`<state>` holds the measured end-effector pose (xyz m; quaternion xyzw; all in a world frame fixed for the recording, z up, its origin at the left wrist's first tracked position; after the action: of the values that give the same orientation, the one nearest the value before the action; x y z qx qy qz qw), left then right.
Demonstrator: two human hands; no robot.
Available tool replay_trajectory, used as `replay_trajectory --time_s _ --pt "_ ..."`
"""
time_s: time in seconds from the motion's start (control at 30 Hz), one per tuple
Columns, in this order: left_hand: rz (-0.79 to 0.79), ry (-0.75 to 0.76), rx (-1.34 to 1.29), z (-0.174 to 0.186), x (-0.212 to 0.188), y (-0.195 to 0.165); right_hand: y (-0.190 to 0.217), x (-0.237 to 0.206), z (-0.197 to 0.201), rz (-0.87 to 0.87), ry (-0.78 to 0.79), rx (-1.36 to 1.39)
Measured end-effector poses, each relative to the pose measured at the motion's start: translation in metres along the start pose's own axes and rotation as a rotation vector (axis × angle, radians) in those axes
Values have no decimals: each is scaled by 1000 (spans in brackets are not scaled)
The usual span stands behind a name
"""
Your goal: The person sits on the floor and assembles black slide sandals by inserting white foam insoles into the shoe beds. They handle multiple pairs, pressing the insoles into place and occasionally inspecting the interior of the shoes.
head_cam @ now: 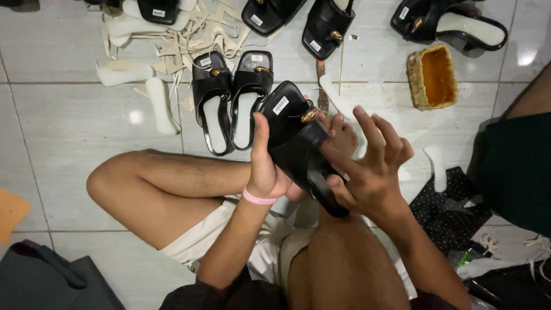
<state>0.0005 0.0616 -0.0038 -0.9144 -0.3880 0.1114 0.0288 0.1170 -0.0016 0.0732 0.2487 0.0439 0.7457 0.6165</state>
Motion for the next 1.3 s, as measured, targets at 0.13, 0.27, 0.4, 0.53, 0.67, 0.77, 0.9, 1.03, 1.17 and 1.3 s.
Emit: replay_trajectory --time_s 0.13,0.27,0.4,0.53,0.67,0.77,0.9,1.03,1.17,1.3 --pt "21 -8 29 0 -1 -1 -2 3 -6 4 -1 -42" --pt "22 -74 135 9 -1 -5 2 -12 -4 35 66 -95" --pt "56 -36 72 10 -2 -2 1 -35 3 109 146 -274" --pt "67 -63 26 12 -2 -1 -11 -52 12 91 175 -116" --pt "55 -32 45 8 -1 -2 -19 -54 8 73 133 13" --pt "47 -9 83 9 0 -2 -15 -54 3 139 97 -150" --pt "32 -188 48 31 3 0 -27 -69 2 89 156 -47" --pt "-53 -206 115 44 6 -3 -44 -95 2 127 98 35" --pt "32 -121 22 41 6 20 -114 -125 -2 -435 -359 586" --pt "118 -169 33 42 -2 50 -205 -111 -2 -544 -524 316"
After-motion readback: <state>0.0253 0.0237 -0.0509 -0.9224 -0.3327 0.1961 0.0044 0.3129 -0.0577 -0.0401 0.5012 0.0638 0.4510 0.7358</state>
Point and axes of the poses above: each hand's wrist, its own x-axis towards the middle knuckle, its own z-axis out of the back of the hand, y = z × x, the point moved 7 cm from there along x, towards the middle knuckle, and after that the axes turned 5 degrees about x, right-handed, at the moved point
